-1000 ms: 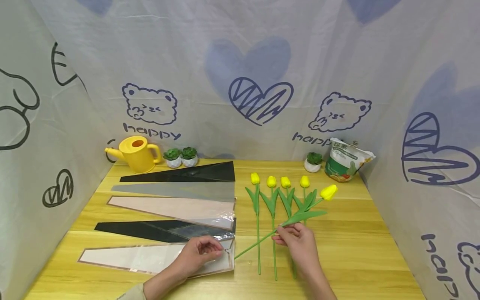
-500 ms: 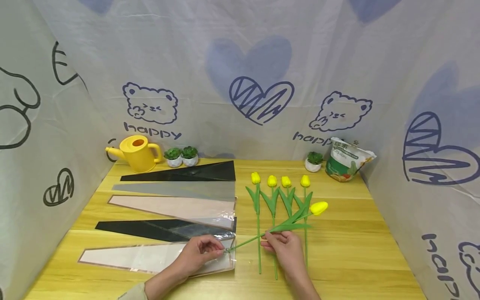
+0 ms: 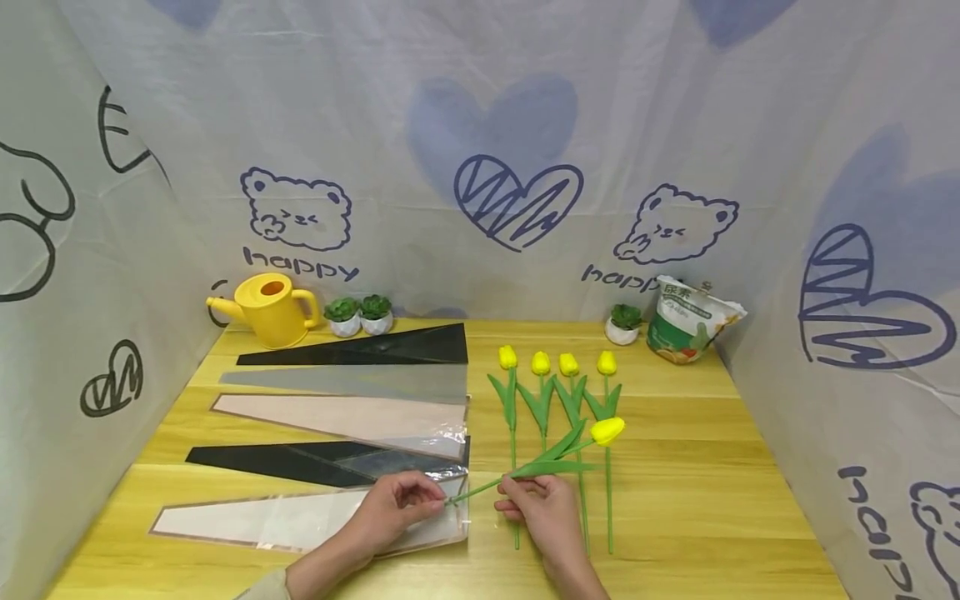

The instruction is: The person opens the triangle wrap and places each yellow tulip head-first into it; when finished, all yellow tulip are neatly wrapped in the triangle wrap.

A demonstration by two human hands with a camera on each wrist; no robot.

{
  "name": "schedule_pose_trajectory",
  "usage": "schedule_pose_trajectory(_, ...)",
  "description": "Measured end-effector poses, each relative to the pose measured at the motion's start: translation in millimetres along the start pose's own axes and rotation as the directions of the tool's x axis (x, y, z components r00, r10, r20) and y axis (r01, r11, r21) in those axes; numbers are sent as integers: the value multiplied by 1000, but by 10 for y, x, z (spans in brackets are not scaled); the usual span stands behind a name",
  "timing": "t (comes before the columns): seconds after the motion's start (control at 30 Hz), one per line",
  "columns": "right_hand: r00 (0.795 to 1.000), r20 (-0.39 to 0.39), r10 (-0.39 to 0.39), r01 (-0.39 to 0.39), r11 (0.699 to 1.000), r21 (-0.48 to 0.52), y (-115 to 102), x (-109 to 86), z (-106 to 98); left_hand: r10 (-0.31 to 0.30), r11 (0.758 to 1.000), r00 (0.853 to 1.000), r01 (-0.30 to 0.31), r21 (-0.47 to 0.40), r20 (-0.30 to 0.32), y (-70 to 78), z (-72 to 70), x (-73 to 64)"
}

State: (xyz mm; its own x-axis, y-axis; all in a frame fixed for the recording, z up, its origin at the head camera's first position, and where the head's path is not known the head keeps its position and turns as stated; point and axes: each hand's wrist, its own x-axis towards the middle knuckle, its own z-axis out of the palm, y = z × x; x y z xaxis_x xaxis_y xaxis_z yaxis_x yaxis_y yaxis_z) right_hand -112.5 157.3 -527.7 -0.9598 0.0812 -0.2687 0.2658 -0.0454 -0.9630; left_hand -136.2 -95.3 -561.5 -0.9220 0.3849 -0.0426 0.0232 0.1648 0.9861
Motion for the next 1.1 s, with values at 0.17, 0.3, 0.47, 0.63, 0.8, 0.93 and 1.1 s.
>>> schedule_pose_trajectory(0.17, 1000, 18, -5, 4, 1000, 11, 18, -11, 94, -13, 1000, 1000, 14, 10, -9, 12, 9, 7)
schedule_pose_trajectory(0.3, 999, 32, 1, -1, 1000, 12, 33, -13, 167, -18, 1000, 1000, 18, 6, -23, 26, 19, 18)
schedule_pose_trajectory(0.47, 999, 51, -7, 7, 1000, 9, 53, -22, 240, -5, 1000, 999, 5, 21, -36, 49, 33, 23)
schedule_pose_trajectory(0.63, 997, 71, -13, 12, 1000, 17, 75, -24, 285, 11, 1000, 999, -10, 25, -50, 70, 54, 24)
schedule_pose_trajectory(0.8, 995, 100, 1, -3, 1000, 13, 93, -33, 324, 29, 999, 997, -28, 29, -67, 85, 79, 34)
schedule_pose_trajectory(0.93, 994, 113, 7, -7, 1000, -1, 92, -53, 359, 57, 997, 996, -53, 51, -76, 95, 91, 48)
schedule_pose_trajectory(1.1, 995, 102, 6, -4, 1000, -15, 90, -54, 382, 78, 994, 992, -70, 79, -95, 102, 104, 74)
